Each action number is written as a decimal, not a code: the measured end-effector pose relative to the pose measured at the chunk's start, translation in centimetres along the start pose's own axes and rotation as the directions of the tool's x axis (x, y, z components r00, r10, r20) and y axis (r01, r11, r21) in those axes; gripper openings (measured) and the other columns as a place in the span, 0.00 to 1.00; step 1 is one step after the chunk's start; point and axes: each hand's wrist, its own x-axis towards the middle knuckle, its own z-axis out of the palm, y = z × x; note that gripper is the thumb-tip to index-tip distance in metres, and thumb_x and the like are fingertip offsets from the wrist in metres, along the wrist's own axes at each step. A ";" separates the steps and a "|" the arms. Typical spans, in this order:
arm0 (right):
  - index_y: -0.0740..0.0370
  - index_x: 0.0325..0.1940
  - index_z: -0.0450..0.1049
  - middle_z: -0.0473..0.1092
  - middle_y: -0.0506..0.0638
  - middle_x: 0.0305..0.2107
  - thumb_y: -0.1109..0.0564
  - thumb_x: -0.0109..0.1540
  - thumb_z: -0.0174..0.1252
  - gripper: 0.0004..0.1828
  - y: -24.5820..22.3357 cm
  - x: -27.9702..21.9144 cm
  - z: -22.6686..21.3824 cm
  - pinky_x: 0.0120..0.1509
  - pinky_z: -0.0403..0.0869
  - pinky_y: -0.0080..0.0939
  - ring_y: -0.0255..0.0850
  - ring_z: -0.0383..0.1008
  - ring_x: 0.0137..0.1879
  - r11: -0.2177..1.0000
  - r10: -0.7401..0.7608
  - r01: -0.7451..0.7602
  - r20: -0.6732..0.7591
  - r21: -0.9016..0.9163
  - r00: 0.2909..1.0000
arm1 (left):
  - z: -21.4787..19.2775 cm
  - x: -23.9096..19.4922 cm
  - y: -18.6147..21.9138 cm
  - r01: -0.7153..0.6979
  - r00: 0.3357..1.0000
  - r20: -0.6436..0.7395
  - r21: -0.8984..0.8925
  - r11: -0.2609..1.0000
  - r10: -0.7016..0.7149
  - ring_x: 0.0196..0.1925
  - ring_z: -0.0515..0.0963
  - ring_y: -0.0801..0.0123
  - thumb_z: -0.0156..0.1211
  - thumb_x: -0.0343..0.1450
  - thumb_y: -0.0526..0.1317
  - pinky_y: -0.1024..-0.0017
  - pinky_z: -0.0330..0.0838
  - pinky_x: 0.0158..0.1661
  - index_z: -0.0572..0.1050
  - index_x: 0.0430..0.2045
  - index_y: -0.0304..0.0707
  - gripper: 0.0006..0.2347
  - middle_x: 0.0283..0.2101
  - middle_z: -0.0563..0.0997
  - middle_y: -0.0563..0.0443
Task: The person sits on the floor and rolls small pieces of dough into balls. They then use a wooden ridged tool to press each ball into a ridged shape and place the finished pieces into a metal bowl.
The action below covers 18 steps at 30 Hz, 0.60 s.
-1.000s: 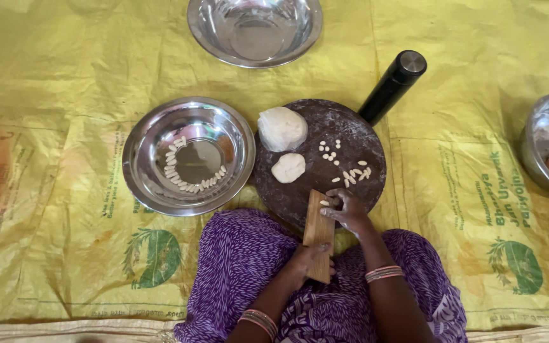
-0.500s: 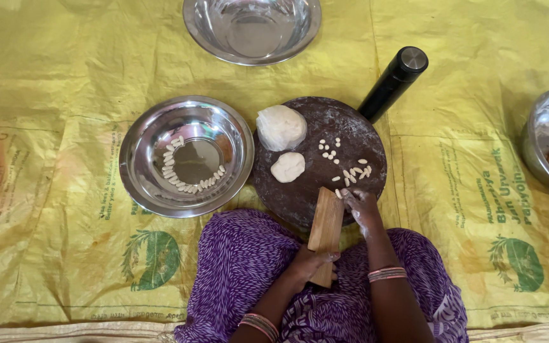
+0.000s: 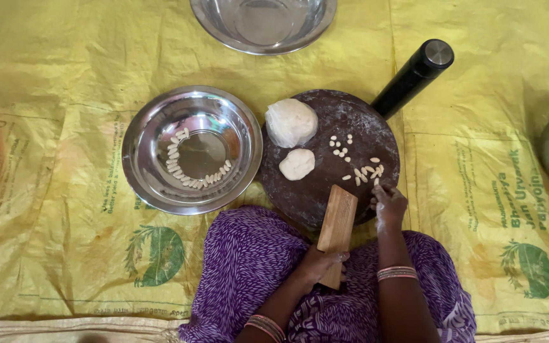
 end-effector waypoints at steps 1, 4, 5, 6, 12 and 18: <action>0.64 0.46 0.78 0.77 0.52 0.32 0.61 0.64 0.61 0.08 0.4 0.5 -0.1 0.26 0.72 0.30 0.31 0.73 0.26 0.997 -0.006 0.004 0.024 0.080 1.000 | -0.1 0.2 -0.2 -0.009 1.000 0.004 0.000 1.000 0.009 0.35 0.82 0.64 0.67 0.70 0.40 0.66 0.83 0.32 0.70 0.55 0.29 0.21 0.38 0.79 0.44; 0.67 0.47 0.78 0.77 0.52 0.32 0.66 0.64 0.59 0.07 1.1 1.4 -0.4 0.28 0.72 0.30 0.32 0.73 0.27 0.986 -0.036 0.037 -0.011 0.164 0.999 | -0.3 0.9 -0.7 -0.028 1.000 0.009 -0.037 0.999 0.029 0.35 0.81 0.65 0.67 0.70 0.41 0.66 0.83 0.31 0.71 0.54 0.26 0.21 0.37 0.79 0.45; 0.68 0.46 0.78 0.77 0.53 0.32 0.67 0.64 0.59 0.07 1.1 1.5 -0.3 0.28 0.72 0.30 0.32 0.74 0.28 0.985 -0.047 0.053 -0.039 0.167 0.998 | -0.3 1.1 -0.9 -0.033 0.999 0.009 -0.055 0.998 0.034 0.35 0.81 0.65 0.66 0.70 0.41 0.66 0.83 0.31 0.72 0.53 0.26 0.21 0.37 0.79 0.45; 0.68 0.47 0.78 0.77 0.53 0.32 0.67 0.65 0.59 0.07 1.0 1.5 -0.1 0.29 0.72 0.30 0.32 0.74 0.28 0.976 -0.083 0.097 -0.078 0.197 0.993 | -0.4 1.3 -1.0 -0.036 0.999 0.008 -0.074 0.997 0.037 0.35 0.81 0.64 0.67 0.71 0.41 0.66 0.83 0.31 0.71 0.53 0.25 0.21 0.37 0.79 0.46; 0.64 0.46 0.81 0.78 0.52 0.39 0.63 0.66 0.63 0.06 -3.2 2.0 2.3 0.52 0.75 0.43 0.41 0.77 0.43 0.664 -0.680 0.682 0.133 -0.305 0.721 | -0.5 1.2 -0.6 -0.035 0.999 -0.004 -0.122 0.992 0.035 0.34 0.80 0.64 0.67 0.70 0.42 0.63 0.82 0.32 0.67 0.55 0.33 0.22 0.36 0.77 0.48; 0.54 0.44 0.83 0.77 0.50 0.41 0.51 0.60 0.70 0.10 -6.1 2.5 6.1 0.59 0.71 0.55 0.50 0.73 0.52 0.322 -0.563 0.638 0.401 -0.699 0.723 | -0.3 1.7 -0.5 -0.026 1.000 0.007 -0.112 0.993 0.026 0.34 0.81 0.64 0.69 0.69 0.43 0.64 0.83 0.31 0.69 0.54 0.28 0.23 0.36 0.77 0.47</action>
